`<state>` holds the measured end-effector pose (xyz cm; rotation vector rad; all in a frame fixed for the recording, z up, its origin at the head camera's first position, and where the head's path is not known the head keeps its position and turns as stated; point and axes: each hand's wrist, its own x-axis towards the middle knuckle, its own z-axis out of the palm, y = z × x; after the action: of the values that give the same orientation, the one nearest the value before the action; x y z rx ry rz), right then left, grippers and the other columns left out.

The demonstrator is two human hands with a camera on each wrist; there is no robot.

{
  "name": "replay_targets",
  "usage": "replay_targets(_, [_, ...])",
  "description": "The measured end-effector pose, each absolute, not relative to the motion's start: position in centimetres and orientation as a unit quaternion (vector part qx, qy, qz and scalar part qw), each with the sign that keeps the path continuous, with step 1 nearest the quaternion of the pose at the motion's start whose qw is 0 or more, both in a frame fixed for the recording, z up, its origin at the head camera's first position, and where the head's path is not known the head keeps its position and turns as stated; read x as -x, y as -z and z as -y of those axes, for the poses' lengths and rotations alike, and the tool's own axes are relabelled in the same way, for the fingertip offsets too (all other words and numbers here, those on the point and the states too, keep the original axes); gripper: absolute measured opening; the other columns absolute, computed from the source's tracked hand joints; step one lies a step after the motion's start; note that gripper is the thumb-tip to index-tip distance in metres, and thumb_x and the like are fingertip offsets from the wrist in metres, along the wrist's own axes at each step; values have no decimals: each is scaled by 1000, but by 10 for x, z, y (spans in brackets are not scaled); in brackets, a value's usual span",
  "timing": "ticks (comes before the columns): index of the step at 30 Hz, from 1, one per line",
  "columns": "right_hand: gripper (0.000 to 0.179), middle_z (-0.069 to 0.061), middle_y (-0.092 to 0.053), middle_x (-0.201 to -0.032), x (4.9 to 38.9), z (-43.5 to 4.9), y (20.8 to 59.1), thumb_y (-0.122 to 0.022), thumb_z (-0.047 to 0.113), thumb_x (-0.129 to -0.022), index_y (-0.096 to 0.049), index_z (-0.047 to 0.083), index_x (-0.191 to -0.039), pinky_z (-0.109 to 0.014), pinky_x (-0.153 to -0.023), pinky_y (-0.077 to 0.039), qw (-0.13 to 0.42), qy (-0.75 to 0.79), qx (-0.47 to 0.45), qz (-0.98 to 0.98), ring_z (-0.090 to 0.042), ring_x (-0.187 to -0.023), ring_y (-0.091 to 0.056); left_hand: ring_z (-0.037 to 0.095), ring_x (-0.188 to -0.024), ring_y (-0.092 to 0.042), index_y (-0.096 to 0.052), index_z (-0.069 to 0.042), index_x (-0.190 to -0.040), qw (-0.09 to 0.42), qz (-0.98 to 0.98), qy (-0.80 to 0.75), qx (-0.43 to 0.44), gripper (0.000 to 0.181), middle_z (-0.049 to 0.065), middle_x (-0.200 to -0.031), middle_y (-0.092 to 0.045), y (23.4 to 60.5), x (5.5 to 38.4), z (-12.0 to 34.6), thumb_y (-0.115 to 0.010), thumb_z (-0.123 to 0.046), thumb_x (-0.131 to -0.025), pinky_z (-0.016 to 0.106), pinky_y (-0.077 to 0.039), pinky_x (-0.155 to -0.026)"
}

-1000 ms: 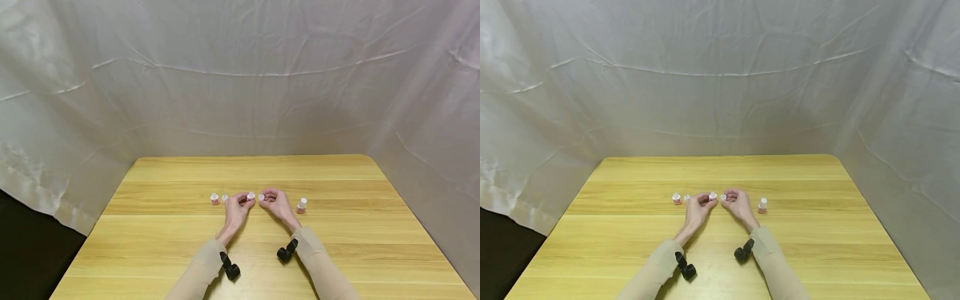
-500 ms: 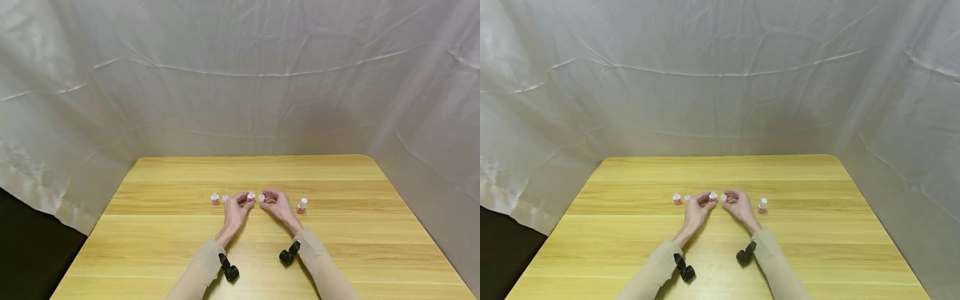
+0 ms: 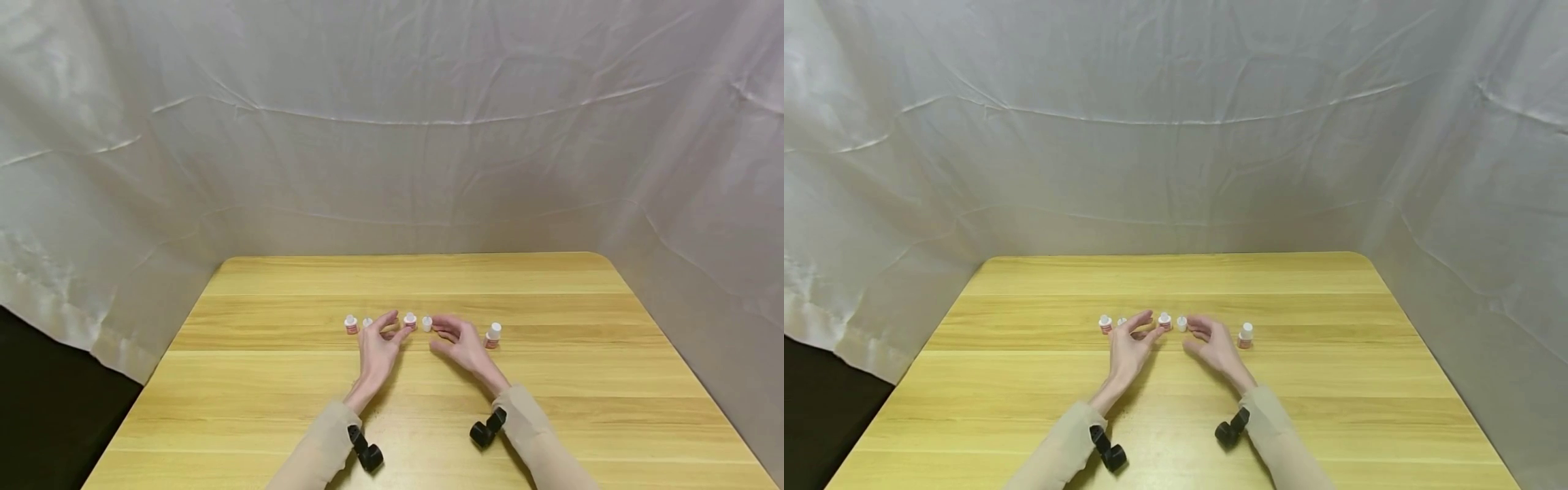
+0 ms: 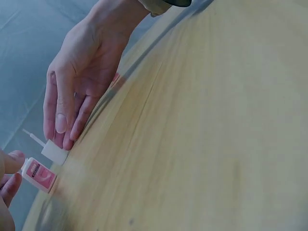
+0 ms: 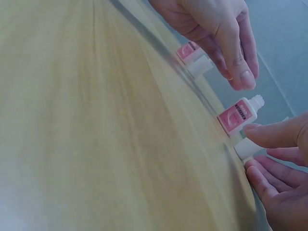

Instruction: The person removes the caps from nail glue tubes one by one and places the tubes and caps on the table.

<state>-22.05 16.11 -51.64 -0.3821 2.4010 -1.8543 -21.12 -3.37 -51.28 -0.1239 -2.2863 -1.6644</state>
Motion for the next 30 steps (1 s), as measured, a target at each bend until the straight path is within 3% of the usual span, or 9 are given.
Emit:
replay_targets(8, [57, -39, -54, -136, 203, -171, 506, -70, -7, -87, -46, -18, -137, -44, -109, -48, 59, 606, 140, -781, -51, -126, -56, 33, -89, -77, -72, 3, -114, 159, 795, 582, 53, 35, 21, -109, -76, 509, 201, 37, -81, -13, -84, 26, -63, -75])
replay_targets(12, [56, -40, -56, -132, 191, -182, 503, -70, -4, -88, -46, -17, -137, -33, -105, -53, 63, 607, 161, -775, -51, -121, -59, 32, -87, -77, -74, 2, -110, 157, 794, 584, 54, 29, 21, -106, -76, 509, 196, 35, -81, -9, -84, 24, -63, -74])
replay_targets(17, [49, -38, -61, -123, 178, -202, 500, -71, 1, -90, -51, -16, -131, -19, -91, -57, 65, 598, 183, -778, -31, -108, -69, 28, -83, -76, -76, 1, -104, 154, 790, 590, 67, 23, 18, -102, -78, 509, 191, 29, -81, -9, -84, 20, -61, -72])
replay_targets(21, [42, -33, -65, -109, 171, -222, 499, -72, 3, -89, -57, -15, -123, -28, -77, -62, 95, 600, 175, -775, -13, -88, -70, 26, -79, -76, -75, 4, -101, 149, 787, 591, 94, 22, 19, -100, -78, 512, 189, 21, -80, -9, -84, 18, -60, -70])
replay_targets(25, [37, -22, -68, -96, 168, -244, 500, -71, 2, -90, -57, -17, -119, -33, -62, -63, 122, 615, 164, -762, -12, -72, -68, 26, -77, -76, -74, 6, -100, 135, 785, 593, 117, 23, 20, -99, -77, 514, 188, 13, -80, -9, -84, 18, -60, -69])
replay_targets(30, [36, -9, -72, -93, 172, -269, 503, -68, -1, -91, -54, -22, -116, -30, -53, -59, 114, 628, 167, -752, -11, -68, -67, 29, -79, -77, -73, 6, -104, 107, 783, 599, 127, 26, 22, -102, -76, 515, 188, 3, -80, -10, -84, 16, -60, -71])
